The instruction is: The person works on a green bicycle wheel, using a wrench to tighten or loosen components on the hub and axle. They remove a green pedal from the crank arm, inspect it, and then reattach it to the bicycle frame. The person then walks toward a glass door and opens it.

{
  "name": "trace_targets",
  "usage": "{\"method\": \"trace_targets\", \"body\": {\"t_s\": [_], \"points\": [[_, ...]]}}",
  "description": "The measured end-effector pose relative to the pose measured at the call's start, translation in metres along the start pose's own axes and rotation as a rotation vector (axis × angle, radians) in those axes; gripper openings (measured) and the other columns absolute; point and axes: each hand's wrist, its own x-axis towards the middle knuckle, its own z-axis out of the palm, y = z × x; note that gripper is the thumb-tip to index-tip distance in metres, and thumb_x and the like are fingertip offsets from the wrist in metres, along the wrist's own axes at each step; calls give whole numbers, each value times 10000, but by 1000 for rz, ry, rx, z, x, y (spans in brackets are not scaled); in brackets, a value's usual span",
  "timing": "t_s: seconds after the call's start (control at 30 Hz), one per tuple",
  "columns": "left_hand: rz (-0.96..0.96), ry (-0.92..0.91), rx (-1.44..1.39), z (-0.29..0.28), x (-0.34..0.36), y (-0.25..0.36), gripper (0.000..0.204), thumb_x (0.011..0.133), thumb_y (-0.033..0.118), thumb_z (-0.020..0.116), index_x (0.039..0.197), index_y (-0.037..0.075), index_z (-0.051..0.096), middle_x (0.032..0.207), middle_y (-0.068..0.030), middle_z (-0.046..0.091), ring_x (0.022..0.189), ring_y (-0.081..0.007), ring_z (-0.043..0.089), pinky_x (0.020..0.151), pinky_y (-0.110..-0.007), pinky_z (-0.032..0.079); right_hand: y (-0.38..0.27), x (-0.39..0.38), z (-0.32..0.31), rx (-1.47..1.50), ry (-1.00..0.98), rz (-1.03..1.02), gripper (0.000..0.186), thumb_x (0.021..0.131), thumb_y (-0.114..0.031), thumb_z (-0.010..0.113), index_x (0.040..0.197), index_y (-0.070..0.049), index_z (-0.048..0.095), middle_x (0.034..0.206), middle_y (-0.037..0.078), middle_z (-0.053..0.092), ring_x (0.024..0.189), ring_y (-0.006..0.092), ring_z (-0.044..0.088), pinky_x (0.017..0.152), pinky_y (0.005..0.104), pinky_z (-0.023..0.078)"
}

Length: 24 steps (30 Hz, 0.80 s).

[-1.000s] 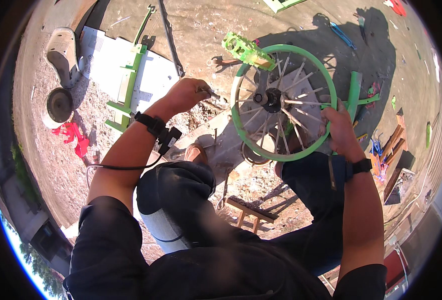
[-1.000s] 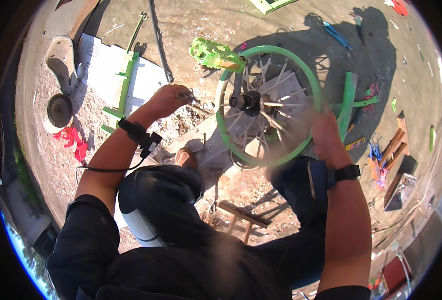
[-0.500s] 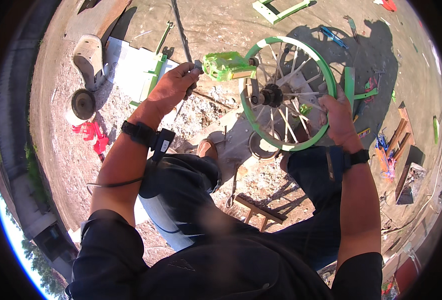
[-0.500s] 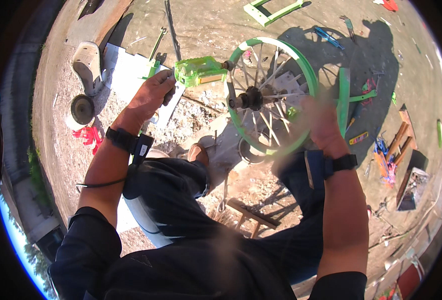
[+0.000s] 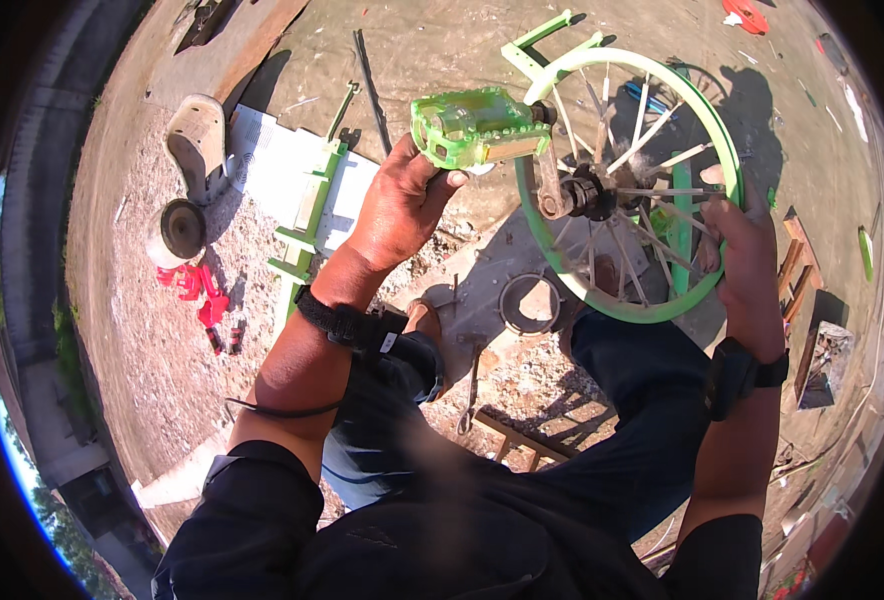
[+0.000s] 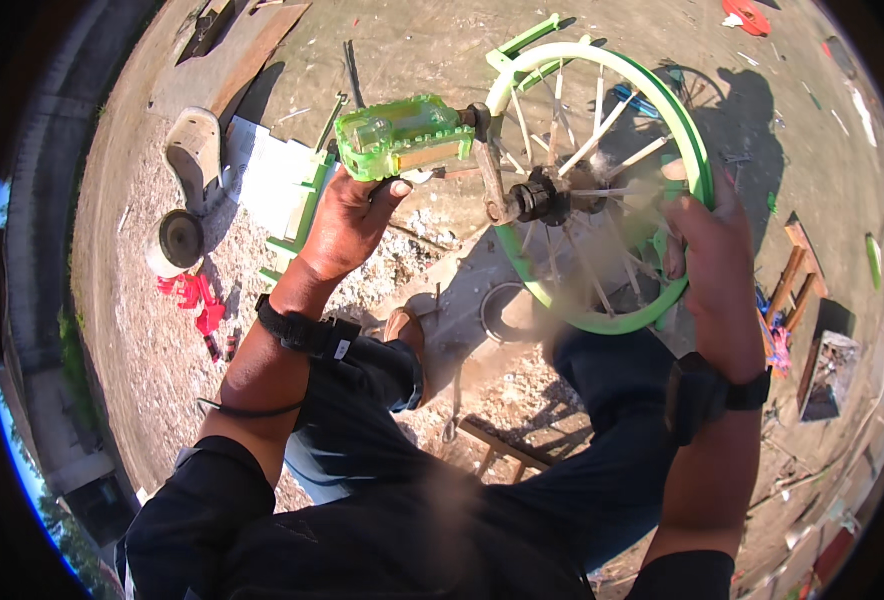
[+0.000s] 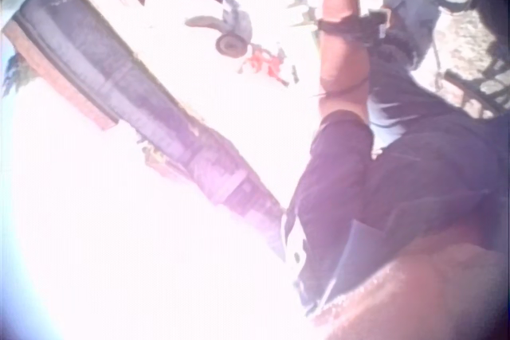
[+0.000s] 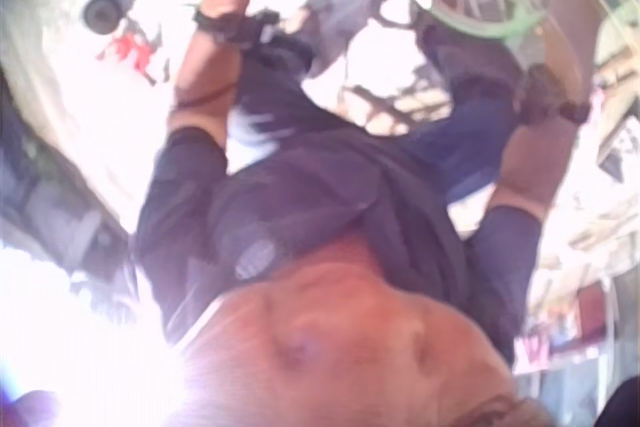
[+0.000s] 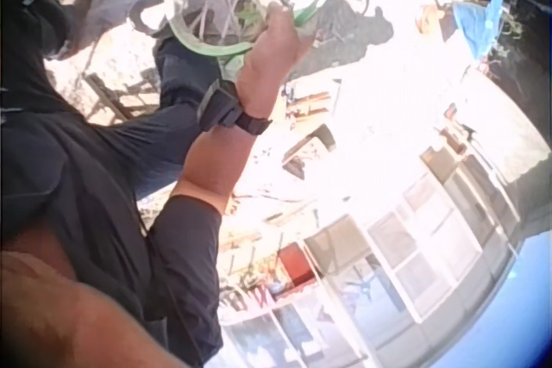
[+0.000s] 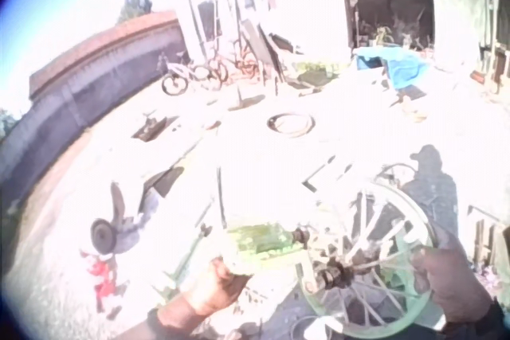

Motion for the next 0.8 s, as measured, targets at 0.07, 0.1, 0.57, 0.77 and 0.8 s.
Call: {"method": "trace_targets", "body": {"t_s": [0.07,0.1,0.57,0.77,0.8], "points": [[111,40,-107,4,4,0,294,833,54,709,1121,73,653,1061,-131,596,983,-314,598,844,-349,493,-7,-9,-1,-41,4,29,296,823,-92,561,1112,-30,569,659,-11,488,415,77,408,389,235,320],[91,34,-92,2,4,3,313,819,50,716,1125,75,652,1085,-129,599,1001,-313,598,855,-347,492,-7,-12,-1,-61,4,45,305,818,-97,562,1116,-31,567,665,-10,492,418,77,410,390,235,321],[190,98,-180,2,13,26,417,783,83,711,1191,89,628,1107,-125,670,997,-300,636,900,-372,471,-7,-18,-12,99,-134,156,351,801,-79,571,1148,-30,549,642,-8,482,389,82,400,355,232,321],[205,59,104,1,15,28,351,837,145,684,1181,101,634,1047,-102,639,897,-307,605,777,-383,491,-2,-14,-12,113,-148,192,364,794,-60,578,1156,-27,545,653,-6,483,385,83,395,348,230,324],[183,45,37,3,12,25,346,847,146,675,1187,101,631,1049,-111,635,909,-308,601,779,-387,490,-2,-13,-12,122,-155,199,365,794,-59,579,1156,-27,545,656,-5,484,385,84,395,348,230,325]]}}
